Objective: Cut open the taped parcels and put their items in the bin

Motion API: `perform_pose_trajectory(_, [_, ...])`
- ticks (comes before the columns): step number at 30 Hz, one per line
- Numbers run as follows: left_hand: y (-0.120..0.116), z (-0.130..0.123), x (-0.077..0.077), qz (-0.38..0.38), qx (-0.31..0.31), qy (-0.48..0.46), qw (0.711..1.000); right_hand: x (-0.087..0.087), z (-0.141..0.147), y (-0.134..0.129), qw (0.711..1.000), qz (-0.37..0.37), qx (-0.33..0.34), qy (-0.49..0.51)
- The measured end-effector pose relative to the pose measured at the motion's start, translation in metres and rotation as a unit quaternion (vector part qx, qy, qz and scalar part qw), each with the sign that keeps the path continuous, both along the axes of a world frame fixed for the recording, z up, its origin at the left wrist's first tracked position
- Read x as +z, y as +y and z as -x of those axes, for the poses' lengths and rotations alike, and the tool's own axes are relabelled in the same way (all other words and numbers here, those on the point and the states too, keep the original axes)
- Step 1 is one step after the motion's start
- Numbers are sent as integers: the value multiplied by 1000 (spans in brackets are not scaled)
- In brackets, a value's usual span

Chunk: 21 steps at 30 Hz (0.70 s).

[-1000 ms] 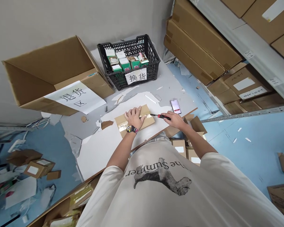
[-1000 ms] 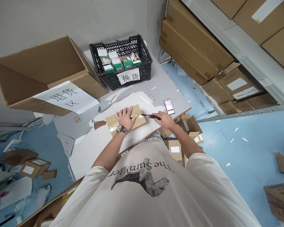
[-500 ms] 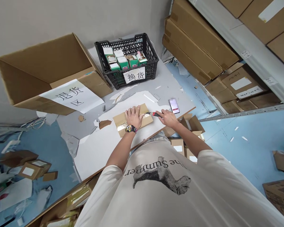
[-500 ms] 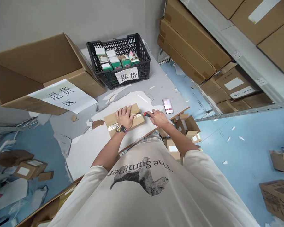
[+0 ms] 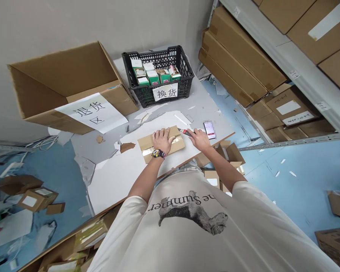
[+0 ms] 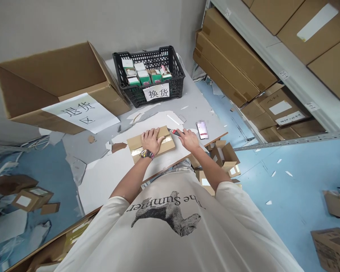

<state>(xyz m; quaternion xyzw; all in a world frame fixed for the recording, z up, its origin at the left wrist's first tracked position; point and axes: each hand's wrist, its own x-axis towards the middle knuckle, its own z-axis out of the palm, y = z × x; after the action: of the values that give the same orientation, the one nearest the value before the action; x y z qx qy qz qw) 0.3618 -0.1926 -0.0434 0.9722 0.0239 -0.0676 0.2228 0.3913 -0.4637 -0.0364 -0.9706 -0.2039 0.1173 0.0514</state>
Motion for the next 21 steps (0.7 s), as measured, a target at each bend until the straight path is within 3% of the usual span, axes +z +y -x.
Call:
perform_pose_trajectory(3, [1, -1, -11, 17, 6, -33, 999, -4, -2, -8, 999, -27, -45, -10])
perform_pose_trajectory(5, [2, -3, -21, 48, 9, -68, 996, -10, 1, -17, 990, -88, -108, -23])
perform_pose_trajectory(8, [5, -3, -32, 135, -11, -143, 980, -20, 5, -21, 949, -234, -209, -32])
perform_pose_trajectory(11, [8, 2, -37, 238, -39, -196, 951, -25, 7, 0, 894, -365, -258, 8])
perform_pose_trajectory(13, [11, 8, -37, 293, -39, -201, 934, -24, 8, 27, 873, -422, -241, 41])
perform_pose_trajectory(15, [13, 15, -36, 348, -23, -187, 918, -19, 10, 58, 871, -450, -190, 55])
perform_pose_trajectory(19, [19, 24, -35, 463, 50, -140, 874, -9, 16, 112, 893, -436, -97, 47])
perform_pose_trajectory(21, [26, 26, -37, 484, 96, -128, 860, -5, 19, 131, 910, -409, -62, 34])
